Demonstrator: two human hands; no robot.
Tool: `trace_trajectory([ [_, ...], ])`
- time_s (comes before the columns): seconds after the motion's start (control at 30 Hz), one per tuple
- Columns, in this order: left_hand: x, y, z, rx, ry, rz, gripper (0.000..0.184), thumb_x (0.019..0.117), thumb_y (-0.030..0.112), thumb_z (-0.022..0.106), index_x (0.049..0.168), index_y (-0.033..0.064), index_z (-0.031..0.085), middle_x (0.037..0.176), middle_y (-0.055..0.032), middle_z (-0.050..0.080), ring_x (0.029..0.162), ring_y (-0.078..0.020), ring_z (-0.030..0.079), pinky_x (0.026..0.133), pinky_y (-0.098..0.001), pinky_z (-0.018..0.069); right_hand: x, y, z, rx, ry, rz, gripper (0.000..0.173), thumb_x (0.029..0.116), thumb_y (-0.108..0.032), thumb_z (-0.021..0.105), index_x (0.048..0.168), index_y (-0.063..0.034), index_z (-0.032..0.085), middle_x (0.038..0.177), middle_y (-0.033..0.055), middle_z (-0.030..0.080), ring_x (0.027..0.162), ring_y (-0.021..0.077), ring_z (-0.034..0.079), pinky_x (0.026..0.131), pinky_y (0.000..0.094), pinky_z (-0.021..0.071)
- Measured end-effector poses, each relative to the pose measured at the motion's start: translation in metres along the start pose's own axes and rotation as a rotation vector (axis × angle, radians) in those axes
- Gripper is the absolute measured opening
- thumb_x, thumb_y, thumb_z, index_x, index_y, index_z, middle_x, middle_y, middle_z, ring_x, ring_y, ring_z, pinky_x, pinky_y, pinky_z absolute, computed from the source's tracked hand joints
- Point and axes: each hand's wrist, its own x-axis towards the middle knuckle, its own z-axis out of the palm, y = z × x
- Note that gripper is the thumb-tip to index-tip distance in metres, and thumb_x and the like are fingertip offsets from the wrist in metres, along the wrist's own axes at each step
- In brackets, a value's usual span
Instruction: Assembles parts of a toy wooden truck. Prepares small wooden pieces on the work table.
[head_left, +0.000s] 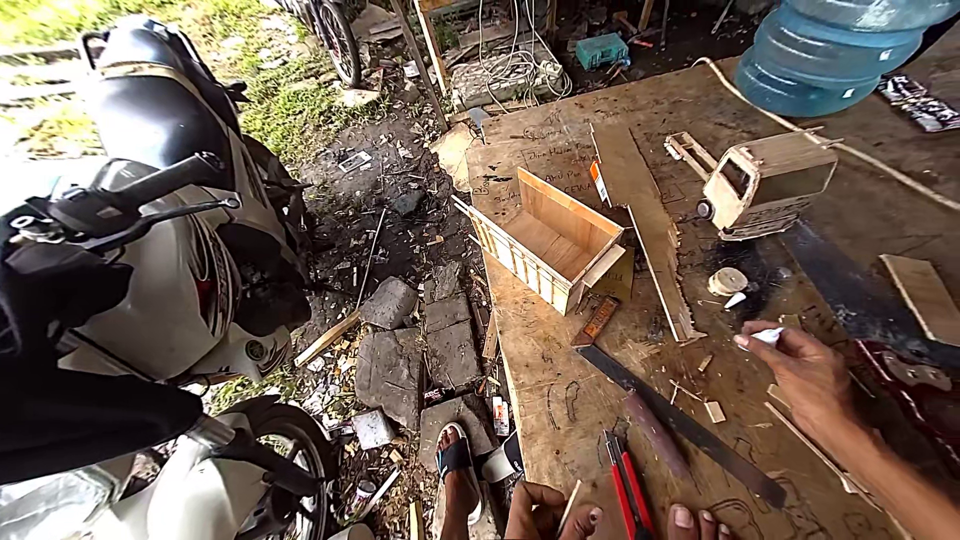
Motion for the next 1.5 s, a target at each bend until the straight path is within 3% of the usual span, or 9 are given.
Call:
trace_trajectory([
  [0.23,0.005,-0.003,-0.009,-0.113,-0.070,0.038,0.005,0.0974,0.000,0.064,0.101,-0.0013,0.061,0.087,-0.0091,0.077,0.067,-0.0142,0.073,0.064,-0.0294,0.0616,-0.001,0.003,-0.002,0.012,-0.002,-0.010,0.039,0.0856,-0.002,0.077,0.122,0.0036,0.067,0.105,0.0127,0.073,0.093,0.0163,0.069,0.084,0.0323,0.0576],
  [0.47,0.019,-0.012,-0.017,0.001,-0.037,0.017,0.009,0.0974,0.001,0.065,0.103,-0.0041,0.069,0.091,-0.0100,0.075,0.075,-0.0180,0.074,0.075,-0.0346,0.0653,-0.014,-0.010,-0.024,0.033,0.023,-0.035,0.055,0.0853,-0.008,0.076,0.134,0.0070,0.055,0.114,0.0163,0.068,0.101,0.0177,0.066,0.090,0.0332,0.0564],
  [0.67,0.048,-0.042,-0.008,0.372,0.114,0.237,0.007,0.0886,0.016,0.077,0.092,0.0101,0.077,0.082,0.0033,0.073,0.075,-0.0039,0.069,0.072,-0.0238,0.0589,-0.078,-0.036,-0.048,-0.036,0.098,0.107,0.009,0.0960,-0.006,0.064,0.092,0.0017,0.066,0.076,-0.0058,0.064,0.069,-0.0001,0.062,0.068,0.0183,0.0549],
  [0.77,0.052,-0.050,-0.003,0.484,0.125,0.342,0.006,0.0874,0.018,0.076,0.089,0.0142,0.080,0.082,0.0057,0.073,0.084,-0.0098,0.066,0.082,-0.0325,0.0517,-0.107,-0.043,-0.039,-0.011,-0.090,0.138,0.013,0.0987,-0.003,0.058,0.098,0.0042,0.068,0.080,-0.0057,0.070,0.073,0.0017,0.068,0.073,0.0213,0.0596],
  [0.93,0.052,-0.048,-0.011,0.471,0.030,0.420,0.018,0.0940,0.007,0.063,0.099,0.0102,0.080,0.105,-0.0014,0.075,0.101,-0.0129,0.068,0.091,-0.0294,0.0551,-0.146,-0.059,-0.004,-0.046,-0.334,0.067,0.025,0.1030,-0.003,0.051,0.115,0.0123,0.066,0.090,0.0065,0.076,0.080,0.0096,0.074,0.077,0.0268,0.0628],
  [1.03,0.050,-0.046,-0.026,0.443,0.084,0.380,0.016,0.0931,0.009,0.066,0.098,0.0113,0.080,0.103,-0.0004,0.075,0.097,-0.0098,0.070,0.087,-0.0266,0.0572,-0.166,-0.068,0.016,-0.136,-0.437,-0.001,0.034,0.1047,-0.003,0.047,0.131,0.0145,0.060,0.101,0.0156,0.075,0.086,0.0150,0.074,0.080,0.0295,0.0619],
  [1.13,0.046,-0.049,-0.036,0.470,0.181,0.308,0.010,0.0820,0.023,0.081,0.086,0.0146,0.077,0.085,0.0048,0.071,0.083,-0.0077,0.066,0.074,-0.0265,0.0541,-0.181,-0.063,0.034,-0.209,-0.456,-0.039,0.027,0.1000,-0.006,0.059,0.121,0.0087,0.069,0.102,0.0175,0.074,0.085,0.0173,0.073,0.077,0.0310,0.0620],
  [1.27,0.035,-0.058,-0.028,0.588,0.115,0.364,0.031,0.0812,0.037,0.083,0.105,0.0165,0.080,0.099,-0.0027,0.070,0.095,-0.0180,0.065,0.085,-0.0350,0.0547,-0.191,-0.064,0.055,-0.336,-0.486,-0.003,0.034,0.0929,-0.015,0.072,0.120,0.0052,0.069,0.099,0.0168,0.071,0.081,0.0216,0.069,0.069,0.0337,0.0591],
  [1.5,0.038,-0.072,-0.019,0.695,0.122,0.488,0.018,0.0877,0.035,0.076,0.101,0.0254,0.082,0.097,-0.0052,0.068,0.094,-0.0203,0.063,0.085,-0.0354,0.0526,-0.180,-0.059,0.047,-0.318,-0.238,-0.012,0.018,0.0964,-0.011,0.065,0.105,0.0009,0.075,0.092,0.0093,0.073,0.075,0.0093,0.067,0.069,0.0244,0.0575],
])
